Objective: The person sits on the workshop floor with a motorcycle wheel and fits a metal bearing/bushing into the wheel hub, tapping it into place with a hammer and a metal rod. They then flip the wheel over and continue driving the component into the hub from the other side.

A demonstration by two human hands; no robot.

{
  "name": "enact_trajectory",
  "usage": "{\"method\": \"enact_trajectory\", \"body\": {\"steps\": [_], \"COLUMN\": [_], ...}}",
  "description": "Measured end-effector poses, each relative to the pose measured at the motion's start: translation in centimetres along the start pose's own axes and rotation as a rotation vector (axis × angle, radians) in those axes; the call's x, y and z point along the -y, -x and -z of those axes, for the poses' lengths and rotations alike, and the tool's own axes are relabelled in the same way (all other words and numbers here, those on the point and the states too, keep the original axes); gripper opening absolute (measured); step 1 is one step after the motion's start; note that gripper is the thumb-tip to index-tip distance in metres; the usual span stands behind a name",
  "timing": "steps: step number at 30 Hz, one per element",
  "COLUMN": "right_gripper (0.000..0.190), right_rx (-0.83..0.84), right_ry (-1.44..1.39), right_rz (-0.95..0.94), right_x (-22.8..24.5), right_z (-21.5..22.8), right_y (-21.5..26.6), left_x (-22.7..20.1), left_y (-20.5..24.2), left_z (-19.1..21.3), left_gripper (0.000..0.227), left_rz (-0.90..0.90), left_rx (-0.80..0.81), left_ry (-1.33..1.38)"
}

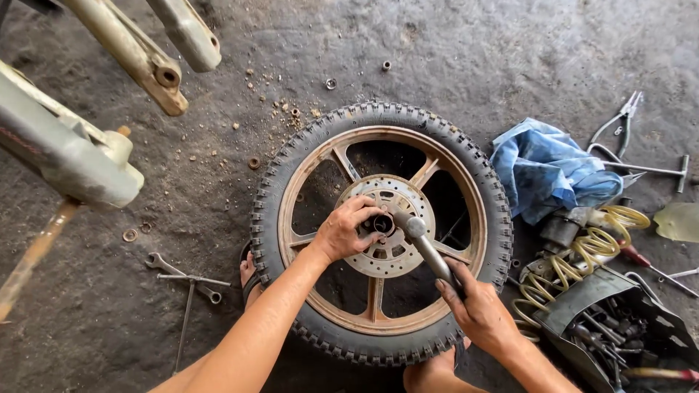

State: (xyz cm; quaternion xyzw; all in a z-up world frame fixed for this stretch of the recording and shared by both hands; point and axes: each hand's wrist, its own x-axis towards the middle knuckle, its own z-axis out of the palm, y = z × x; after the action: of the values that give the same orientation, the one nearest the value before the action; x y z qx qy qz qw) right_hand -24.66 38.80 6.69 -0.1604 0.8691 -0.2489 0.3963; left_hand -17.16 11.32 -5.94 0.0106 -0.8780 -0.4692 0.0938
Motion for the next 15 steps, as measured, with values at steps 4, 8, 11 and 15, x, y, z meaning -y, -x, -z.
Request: {"method": "enact_trajectory", "body": {"steps": [4, 8, 11, 15], "right_gripper": [0.046, 0.045, 0.045, 0.05], "right_rx": [-0.018, 0.012, 0.027, 0.059], "right_ry": [0.011, 0.02, 0.052, 0.044], "right_rz": [0.086, 0.11, 0.081, -0.039], "right_x": [0.7, 0.8, 1.1, 1.4], "right_z": [-0.1, -0.2, -0.1, -0.1], "right_y": [-0.4, -0.6, -0.6, -0.4], "left_x": [-0.1, 0.0, 0.0, -0.3], "left_y": [0.1, 0.1, 0.2, 0.2], "left_z": [0.0, -0.1, -0.1, 0.0], "left_gripper": [0.053, 0.05, 0.05, 0.049], "left_rz": [-0.025, -0.056, -0.064, -0.046], "left_rx": [-0.013, -0.026, -0.035, -0.033], "left_ry": [-0.014, -0.043, -0.049, -0.052]}}
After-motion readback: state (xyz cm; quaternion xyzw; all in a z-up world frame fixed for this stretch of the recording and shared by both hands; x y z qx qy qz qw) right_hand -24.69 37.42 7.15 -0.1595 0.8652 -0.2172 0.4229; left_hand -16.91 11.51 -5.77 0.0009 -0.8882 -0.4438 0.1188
